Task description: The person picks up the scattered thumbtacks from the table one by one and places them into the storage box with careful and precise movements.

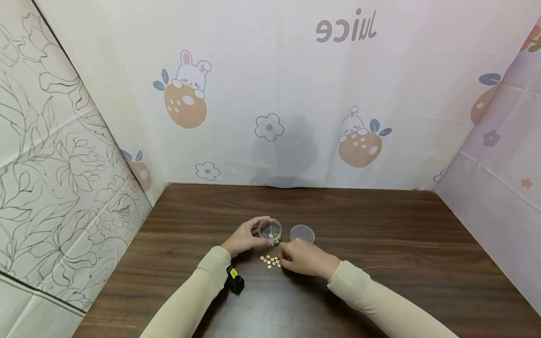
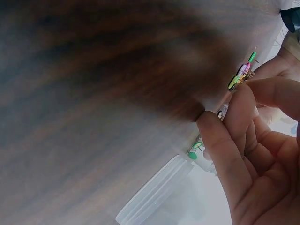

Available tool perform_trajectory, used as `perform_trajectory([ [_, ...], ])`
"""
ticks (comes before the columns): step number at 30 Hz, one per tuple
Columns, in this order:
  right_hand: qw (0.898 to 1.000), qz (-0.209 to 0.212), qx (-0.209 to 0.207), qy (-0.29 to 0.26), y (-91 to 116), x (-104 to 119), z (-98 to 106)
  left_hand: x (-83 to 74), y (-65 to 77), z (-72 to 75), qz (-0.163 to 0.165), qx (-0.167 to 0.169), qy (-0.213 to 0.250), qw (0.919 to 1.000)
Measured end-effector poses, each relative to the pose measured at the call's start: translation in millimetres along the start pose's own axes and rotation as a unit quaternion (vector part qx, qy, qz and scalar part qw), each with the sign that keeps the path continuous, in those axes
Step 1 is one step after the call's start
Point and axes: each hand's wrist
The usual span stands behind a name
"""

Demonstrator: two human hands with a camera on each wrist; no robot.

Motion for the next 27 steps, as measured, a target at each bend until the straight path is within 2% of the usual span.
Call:
perform_trajectory([
  [4, 1.000, 0.001, -0.001, 0.007, 0.3, 1.0, 1.3, -3.6, 1.5, -0.5, -0.001, 0.003, 0.003, 1.0000],
  [11, 1.000, 0.001, -0.003, 0.015, -0.4, 2.8, 2.7, -22.3, 9.5, -0.1, -0.004, 0.010, -0.004, 0.9999],
  [20, 1.000, -0.003, -0.003, 0.020, -0.6, 2.2, 0.6, -0.5, 0.1, 0.0, 0.001, -0.001, -0.002, 1.0000],
  [25, 1.000, 0.000, -0.004, 0.021, 0.1, 2.7, 1.9, 1.1, -0.5, 0.2, -0.001, -0.006, -0.008, 0.9999],
  [27, 1.000, 0.001, -0.004, 0.023, 0.2, 3.0, 2.7, -3.1, 1.2, -0.1, -0.003, -0.007, -0.010, 0.9999],
])
Point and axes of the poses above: each hand's wrist, its own y-axis away from the middle knuckle, its own z-axis out of the back of the hand, x = y × z, and after that the axes turned 3 degrees about x, right-handed
